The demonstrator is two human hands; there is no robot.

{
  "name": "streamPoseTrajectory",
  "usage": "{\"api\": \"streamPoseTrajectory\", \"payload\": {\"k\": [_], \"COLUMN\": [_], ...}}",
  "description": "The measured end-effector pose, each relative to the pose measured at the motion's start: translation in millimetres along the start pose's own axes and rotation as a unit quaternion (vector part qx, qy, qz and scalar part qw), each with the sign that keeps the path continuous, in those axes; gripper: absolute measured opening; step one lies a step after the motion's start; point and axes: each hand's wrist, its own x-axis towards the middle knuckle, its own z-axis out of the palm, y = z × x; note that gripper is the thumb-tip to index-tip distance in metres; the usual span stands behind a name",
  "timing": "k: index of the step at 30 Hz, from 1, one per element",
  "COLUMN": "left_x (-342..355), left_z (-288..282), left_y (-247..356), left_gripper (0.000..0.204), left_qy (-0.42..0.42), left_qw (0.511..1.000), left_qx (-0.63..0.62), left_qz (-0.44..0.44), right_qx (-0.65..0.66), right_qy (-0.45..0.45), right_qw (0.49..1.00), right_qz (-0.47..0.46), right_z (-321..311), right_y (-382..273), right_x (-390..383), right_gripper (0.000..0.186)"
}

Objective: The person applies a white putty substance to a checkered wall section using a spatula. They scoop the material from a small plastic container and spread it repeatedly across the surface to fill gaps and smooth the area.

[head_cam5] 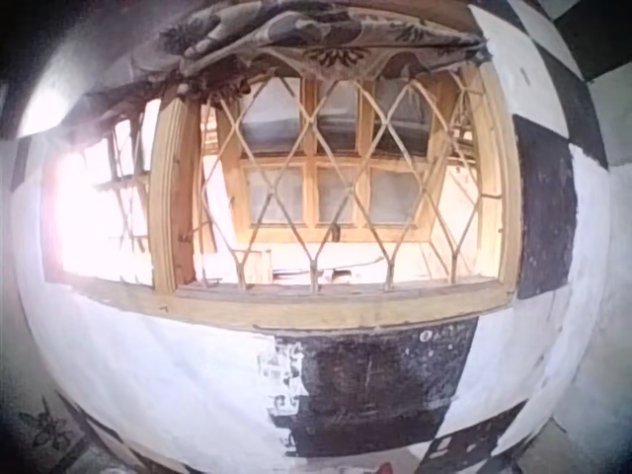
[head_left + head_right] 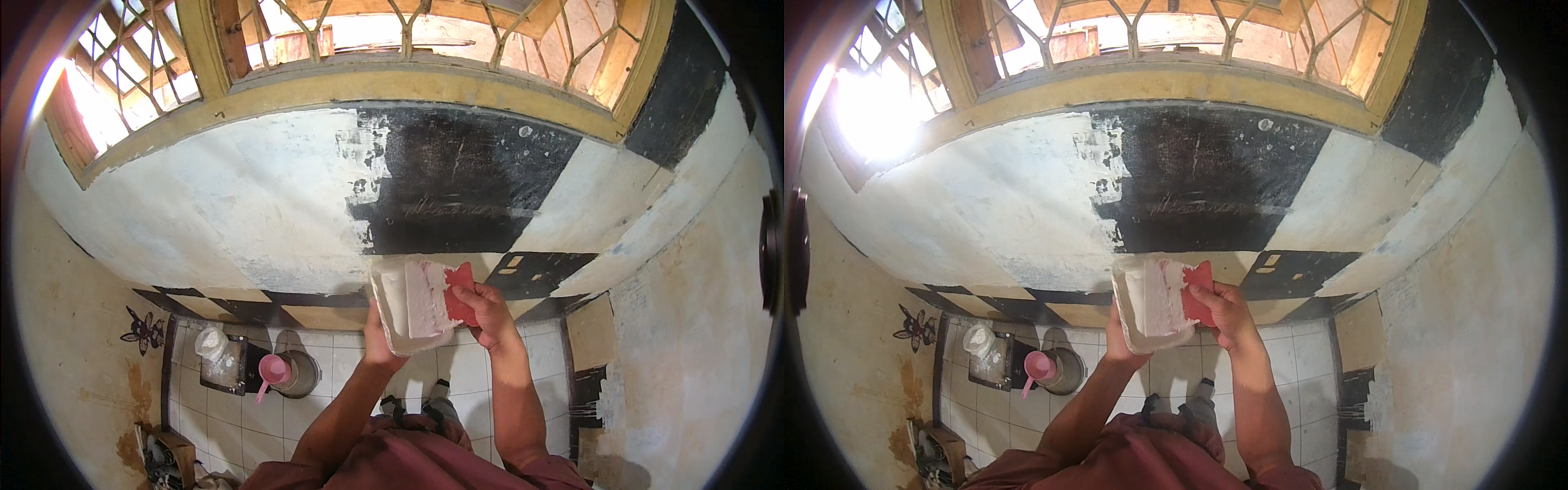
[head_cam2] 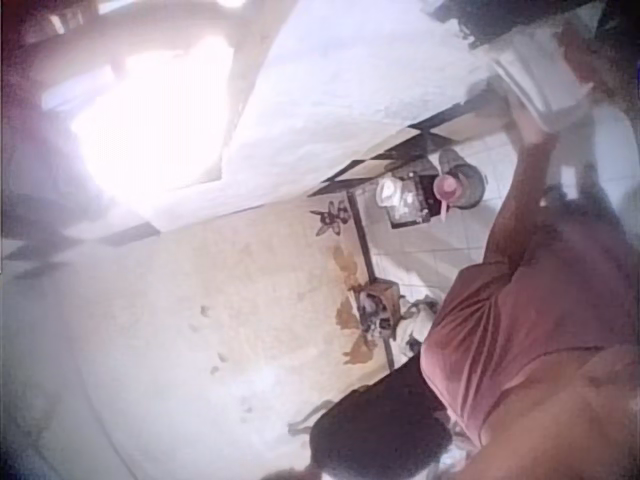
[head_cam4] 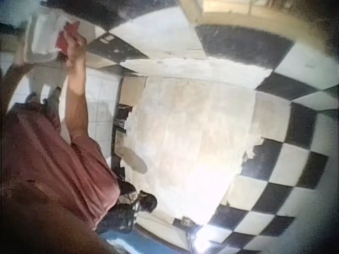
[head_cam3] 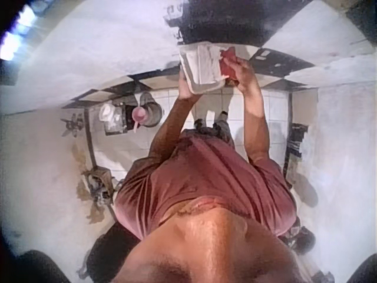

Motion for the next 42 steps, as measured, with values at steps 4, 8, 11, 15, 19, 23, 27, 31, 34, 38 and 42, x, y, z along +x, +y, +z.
{"api": "streamPoseTrajectory", "payload": {"k": [4,8,11,15,19,23,27,31,34,38,42], "left_x": [2.7,5.1,6.1,8.1,6.4,5.1,9.7,15.7,15.2,14.2,9.4], "left_z": [-4.2,-10.4,-7.0,-11.0,-1.0,-0.4,-4.6,-17.3,-18.7,-28.5,-25.9], "left_y": [2.0,2.4,5.0,7.1,7.9,7.8,1.8,-6.1,-7.9,-6.4,-2.9], "left_gripper": [0.069,0.069,0.069,0.069,0.069,0.066,0.07,0.07,0.07,0.072,0.07], "left_qy": [0.021,0.049,0.04,0.04,0.051,0.019,0.033,0.067,0.088,0.062,0.09], "left_qw": [1.0,0.999,0.999,0.999,0.999,1.0,0.999,0.997,0.995,0.997,0.996], "left_qx": [-0.002,-0.012,-0.007,0.016,0.015,0.013,0.042,0.04,0.036,0.043,0.022], "left_qz": [0.011,0.016,0.01,0.019,0.007,-0.007,-0.011,-0.006,-0.008,0.0,-0.009], "right_qx": [0.035,0.059,0.069,0.059,-0.003,-0.405,-0.604,-0.705,-0.699,-0.613,-0.61], "right_qy": [-0.006,-0.024,-0.014,-0.026,-0.007,0.021,0.069,0.052,0.038,0.033,0.047], "right_qw": [0.999,0.998,0.998,0.998,0.998,0.894,0.763,0.681,0.685,0.77,0.774], "right_qz": [0.02,0.008,0.003,-0.006,-0.068,-0.192,-0.219,-0.191,-0.202,-0.176,-0.162], "right_z": [-5.2,-5.8,-3.2,-1.7,8.3,37.0,60.4,84.0,101.8,102.3,69.9], "right_y": [4.5,5.5,2.5,0.1,-4.9,-17.5,-20.7,-6.9,3.4,-5.1,-5.4], "right_x": [2.6,4.1,2.8,4.7,0.2,-4.3,-4.2,0.2,-2.2,4.2,22.8], "right_gripper": [0.031,0.036,0.034,0.034,0.025,0.019,0.022,0.027,0.027,0.027,0.026]}}
